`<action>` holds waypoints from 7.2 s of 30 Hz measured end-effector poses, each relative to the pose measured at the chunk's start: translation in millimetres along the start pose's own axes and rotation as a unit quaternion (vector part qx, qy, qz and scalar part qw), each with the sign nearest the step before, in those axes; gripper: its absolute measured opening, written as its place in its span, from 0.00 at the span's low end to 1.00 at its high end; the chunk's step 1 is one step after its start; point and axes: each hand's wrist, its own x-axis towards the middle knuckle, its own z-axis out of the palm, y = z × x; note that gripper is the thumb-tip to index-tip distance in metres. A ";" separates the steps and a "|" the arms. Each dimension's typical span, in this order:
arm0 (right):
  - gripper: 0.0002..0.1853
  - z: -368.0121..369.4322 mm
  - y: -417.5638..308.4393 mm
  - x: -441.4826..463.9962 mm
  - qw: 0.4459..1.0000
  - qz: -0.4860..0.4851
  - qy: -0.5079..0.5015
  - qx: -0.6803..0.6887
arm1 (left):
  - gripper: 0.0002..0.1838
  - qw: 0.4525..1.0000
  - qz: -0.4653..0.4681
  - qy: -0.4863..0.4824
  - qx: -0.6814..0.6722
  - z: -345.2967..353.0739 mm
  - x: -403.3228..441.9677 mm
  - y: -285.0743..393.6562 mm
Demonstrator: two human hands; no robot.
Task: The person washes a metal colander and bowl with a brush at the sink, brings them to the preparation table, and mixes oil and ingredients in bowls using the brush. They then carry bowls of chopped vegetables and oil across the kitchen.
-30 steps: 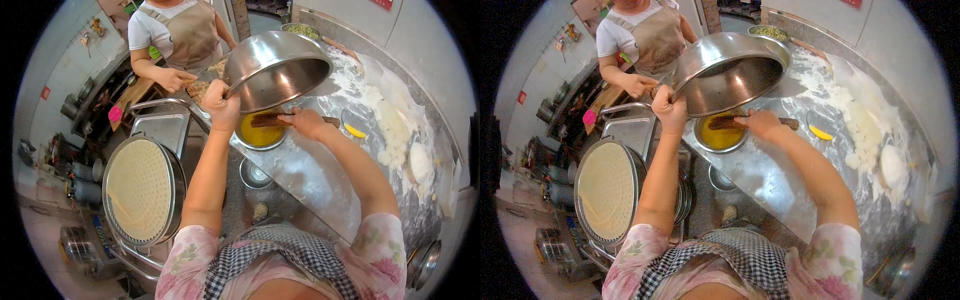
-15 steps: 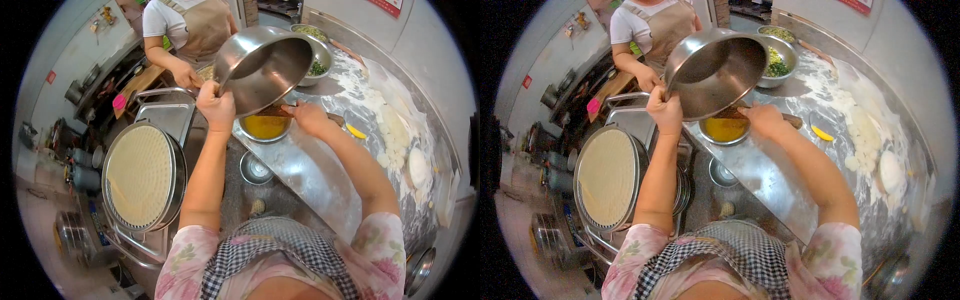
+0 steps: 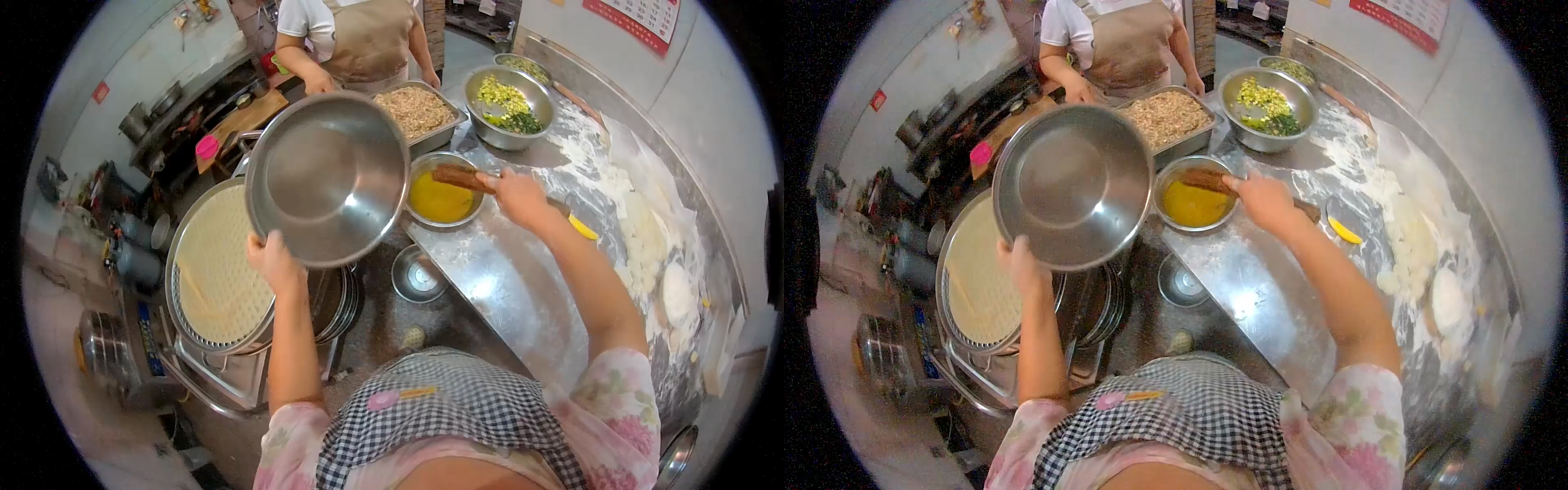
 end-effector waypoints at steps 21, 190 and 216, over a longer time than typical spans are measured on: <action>0.23 34.2 -8.5 -12.7 0.997 -0.032 -0.065 0.025 | 0.10 0.941 -0.333 -0.009 0.051 -78.0 -96.1 -66.5; 0.15 196.4 -32.9 95.4 0.402 0.527 0.227 0.714 | 0.14 0.395 -0.044 -0.585 0.707 -68.7 311.5 -264.9; 0.11 154.4 -53.4 181.1 0.180 0.621 0.538 0.541 | 0.15 -0.052 0.386 -0.889 -0.243 371.7 326.3 -355.5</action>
